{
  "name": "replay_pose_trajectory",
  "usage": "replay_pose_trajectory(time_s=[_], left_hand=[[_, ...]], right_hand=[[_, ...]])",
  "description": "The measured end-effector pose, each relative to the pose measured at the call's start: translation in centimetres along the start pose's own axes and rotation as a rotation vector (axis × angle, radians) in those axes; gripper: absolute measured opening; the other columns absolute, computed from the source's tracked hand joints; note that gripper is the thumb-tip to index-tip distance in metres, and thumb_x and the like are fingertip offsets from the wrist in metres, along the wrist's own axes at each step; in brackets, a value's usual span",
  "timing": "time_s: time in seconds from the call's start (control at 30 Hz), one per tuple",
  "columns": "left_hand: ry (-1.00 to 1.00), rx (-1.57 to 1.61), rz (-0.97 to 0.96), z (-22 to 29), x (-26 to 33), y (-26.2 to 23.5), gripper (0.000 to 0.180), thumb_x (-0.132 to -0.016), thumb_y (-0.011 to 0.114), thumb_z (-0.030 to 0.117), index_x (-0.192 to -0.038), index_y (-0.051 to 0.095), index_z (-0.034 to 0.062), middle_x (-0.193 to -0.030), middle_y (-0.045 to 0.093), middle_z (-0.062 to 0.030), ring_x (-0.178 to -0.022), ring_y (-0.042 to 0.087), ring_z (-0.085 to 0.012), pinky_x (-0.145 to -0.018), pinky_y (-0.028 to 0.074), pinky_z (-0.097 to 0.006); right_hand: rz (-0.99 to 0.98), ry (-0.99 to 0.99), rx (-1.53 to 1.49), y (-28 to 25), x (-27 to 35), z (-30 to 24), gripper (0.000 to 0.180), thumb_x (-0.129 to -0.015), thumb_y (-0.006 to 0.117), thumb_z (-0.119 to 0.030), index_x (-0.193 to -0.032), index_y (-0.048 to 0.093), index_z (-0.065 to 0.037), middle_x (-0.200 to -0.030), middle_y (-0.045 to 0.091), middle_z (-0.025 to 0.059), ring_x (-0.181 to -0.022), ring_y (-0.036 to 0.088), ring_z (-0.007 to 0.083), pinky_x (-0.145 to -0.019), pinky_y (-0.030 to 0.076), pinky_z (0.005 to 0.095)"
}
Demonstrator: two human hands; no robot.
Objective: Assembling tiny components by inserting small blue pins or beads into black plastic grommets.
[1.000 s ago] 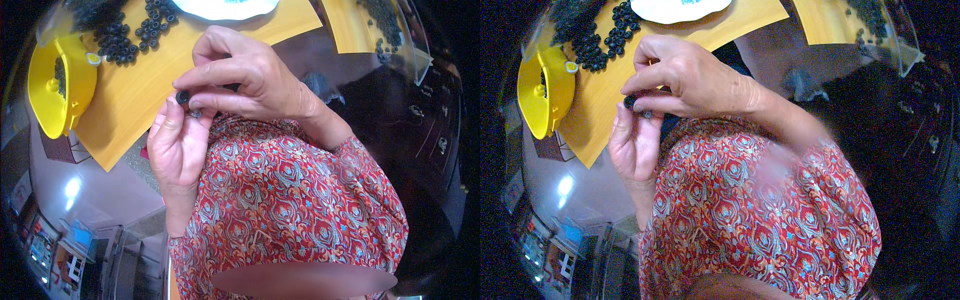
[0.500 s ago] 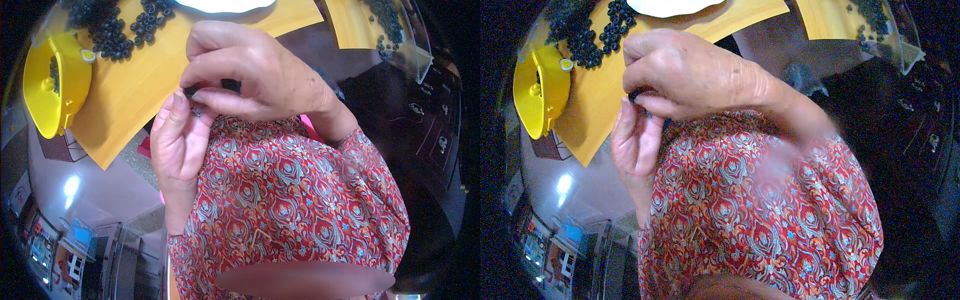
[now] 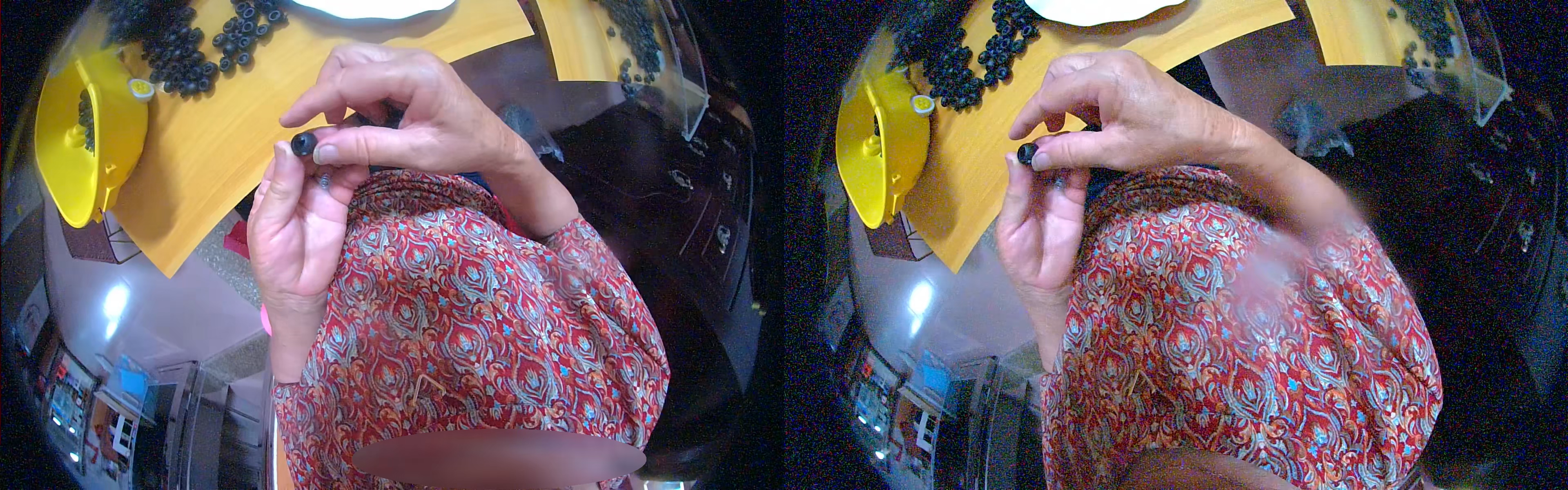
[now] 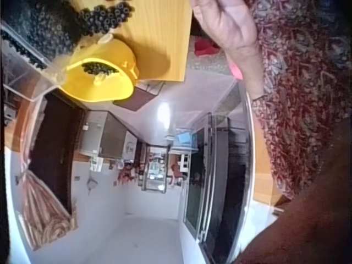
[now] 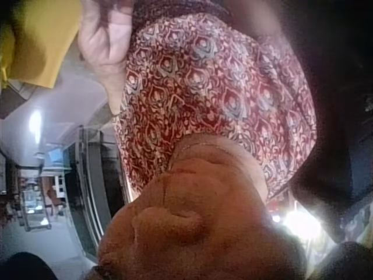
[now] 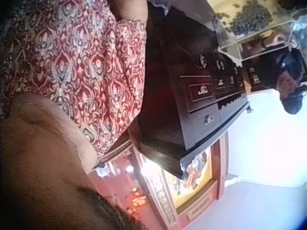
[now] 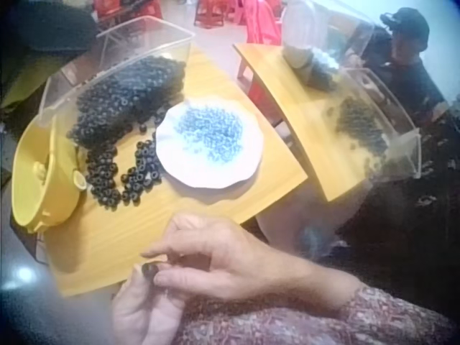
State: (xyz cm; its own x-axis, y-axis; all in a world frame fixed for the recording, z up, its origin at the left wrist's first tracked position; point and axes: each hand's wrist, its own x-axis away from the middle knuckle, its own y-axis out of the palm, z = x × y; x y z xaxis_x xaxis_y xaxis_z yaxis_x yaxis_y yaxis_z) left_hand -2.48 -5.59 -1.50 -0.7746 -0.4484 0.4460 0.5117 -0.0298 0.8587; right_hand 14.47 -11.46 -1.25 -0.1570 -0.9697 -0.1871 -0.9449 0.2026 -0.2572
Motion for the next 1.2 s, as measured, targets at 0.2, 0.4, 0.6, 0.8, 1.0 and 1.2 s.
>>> replay_pose_trajectory(time_s=[0.2, 0.4, 0.6, 0.8, 1.0, 1.2], left_hand=[[0.02, -0.018, 0.054, 0.0, 0.0, 0.2, 0.028, -0.097, 0.046, 0.021, -0.111, 0.056, -0.0019, -0.108, 0.061, -0.0124, -0.102, 0.057, -0.0209, -0.092, 0.047, -0.039], [-0.011, 0.033, 0.039, -0.1, -0.1, -0.1, 0.029, -0.097, 0.047, 0.021, -0.112, 0.055, -0.0024, -0.108, 0.061, -0.0124, -0.103, 0.057, -0.0209, -0.093, 0.046, -0.039], [0.014, -0.01, -0.072, 0.1, 0.5, -0.2, 0.033, -0.094, 0.053, 0.019, -0.117, 0.051, -0.0044, -0.113, 0.058, -0.0143, -0.105, 0.056, -0.0237, -0.094, 0.045, -0.04], [-0.014, -0.051, -0.048, 0.0, 0.4, 0.0, 0.035, -0.091, 0.057, 0.018, -0.117, 0.051, -0.0044, -0.114, 0.058, -0.0133, -0.107, 0.055, -0.0218, -0.096, 0.044, -0.04], [0.004, -0.051, -0.059, 0.0, 0.3, -0.3, 0.034, -0.091, 0.058, 0.019, -0.116, 0.052, -0.003, -0.113, 0.058, -0.0118, -0.108, 0.054, -0.0213, -0.099, 0.041, -0.039], [0.001, 0.097, -0.134, -0.1, 0.3, -1.0, 0.03, -0.093, 0.055, 0.019, -0.113, 0.054, -0.0022, -0.113, 0.058, -0.0137, -0.112, 0.052, -0.0226, -0.102, 0.039, -0.039]], right_hand=[[0.05, -0.093, -0.076, 0.7, 0.1, 0.6, 0.023, -0.076, 0.073, -0.012, -0.098, 0.069, -0.005, -0.075, 0.057, 0.0016, -0.063, 0.048, 0.0092, -0.055, 0.036, 0.023], [-0.005, -0.017, -0.059, 0.3, 0.2, 0.3, 0.022, -0.076, 0.073, -0.011, -0.097, 0.069, -0.005, -0.08, 0.059, 0.0016, -0.064, 0.048, 0.0088, -0.055, 0.037, 0.0226], [0.048, -0.085, -0.16, 0.6, 0.3, 0.6, 0.023, -0.076, 0.073, -0.021, -0.093, 0.069, -0.006, -0.077, 0.059, 0.0038, -0.066, 0.052, 0.0133, -0.056, 0.041, 0.0268], [0.049, -0.132, -0.051, 0.4, 0.6, -0.5, 0.017, -0.072, 0.072, -0.015, -0.084, 0.066, -0.005, -0.075, 0.057, 0.0075, -0.073, 0.057, 0.0214, -0.063, 0.046, 0.032], [0.131, -0.188, 0.067, 0.4, 0.6, -1.1, 0.017, -0.069, 0.071, -0.012, -0.082, 0.062, -0.003, -0.076, 0.054, 0.0094, -0.076, 0.057, 0.0258, -0.065, 0.047, 0.0343], [0.101, -0.069, -0.079, 0.1, 1.0, -1.1, 0.022, -0.073, 0.074, -0.006, -0.094, 0.067, -0.001, -0.079, 0.056, 0.0048, -0.071, 0.054, 0.0135, -0.06, 0.042, 0.025]])
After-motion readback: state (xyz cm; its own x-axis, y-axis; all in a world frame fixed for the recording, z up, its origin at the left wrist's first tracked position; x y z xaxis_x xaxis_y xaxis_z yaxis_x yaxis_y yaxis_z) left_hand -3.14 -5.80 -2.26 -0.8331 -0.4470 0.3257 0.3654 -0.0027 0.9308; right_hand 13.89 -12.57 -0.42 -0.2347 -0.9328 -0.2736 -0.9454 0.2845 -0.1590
